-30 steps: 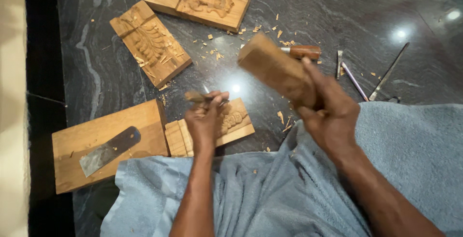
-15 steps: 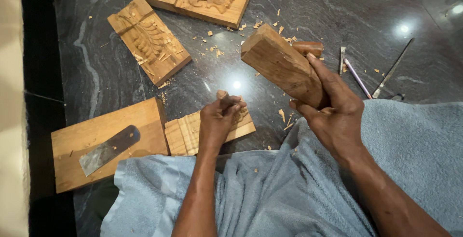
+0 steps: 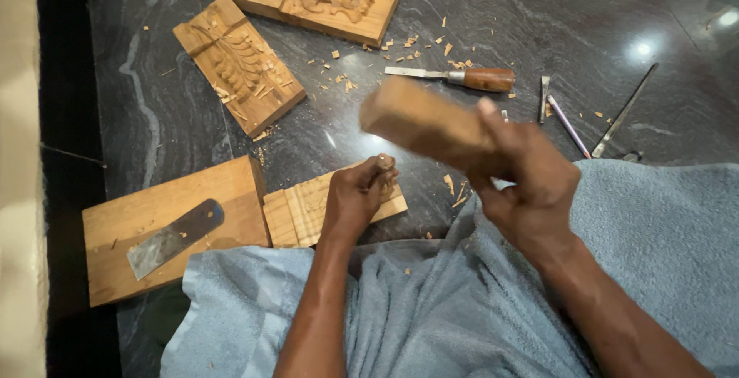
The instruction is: The person carves a detailed design into a rectangular wooden block using a chisel and a wooden mallet. They hold the chisel in place and strike it repeatedly to shape the wood, producing wood shavings.
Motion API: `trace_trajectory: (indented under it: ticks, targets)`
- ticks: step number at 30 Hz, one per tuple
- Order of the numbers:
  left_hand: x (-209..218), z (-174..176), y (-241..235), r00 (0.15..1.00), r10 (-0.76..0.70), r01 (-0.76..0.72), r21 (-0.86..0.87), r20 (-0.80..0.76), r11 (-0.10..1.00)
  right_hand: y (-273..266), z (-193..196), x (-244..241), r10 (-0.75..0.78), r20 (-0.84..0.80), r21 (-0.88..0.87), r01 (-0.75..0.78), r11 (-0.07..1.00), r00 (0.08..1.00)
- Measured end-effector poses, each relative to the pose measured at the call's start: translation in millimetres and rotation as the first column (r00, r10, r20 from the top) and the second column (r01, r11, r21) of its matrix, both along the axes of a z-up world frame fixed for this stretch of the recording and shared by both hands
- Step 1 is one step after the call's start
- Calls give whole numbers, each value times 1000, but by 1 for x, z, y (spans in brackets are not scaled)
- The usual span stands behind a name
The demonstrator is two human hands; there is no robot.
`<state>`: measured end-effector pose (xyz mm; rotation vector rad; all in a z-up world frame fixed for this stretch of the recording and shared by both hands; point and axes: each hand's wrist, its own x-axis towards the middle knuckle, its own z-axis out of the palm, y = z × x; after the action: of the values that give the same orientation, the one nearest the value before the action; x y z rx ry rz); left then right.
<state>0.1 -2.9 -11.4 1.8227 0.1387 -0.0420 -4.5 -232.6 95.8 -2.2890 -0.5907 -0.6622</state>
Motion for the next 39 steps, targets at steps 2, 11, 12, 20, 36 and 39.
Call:
trace_trajectory:
  ticks: [2,11,12,20,36,39]
  targets:
    - [1,-8,3,999,-21,16,166,30,986,-1,1,1,62,162,-236,-22,971,985]
    - [3,-17,6,987,137,-130,-82,86,988,9,-7,-2,-115,-55,-222,100,970,992]
    - [4,-16,8,961,275,-271,-205,-8,941,9,-8,-1,-70,-163,-20,68,997,984]
    - [3,-3,19,976,216,-197,-323,25,926,2,0,5,85,-295,436,55,898,952]
    - [1,5,12,998,-57,57,-31,8,998,3,-3,-2,34,-157,279,11,960,987]
    - [0,3,13,995,-97,98,50,-23,994,1,-6,-2,-15,-99,134,28,991,995]
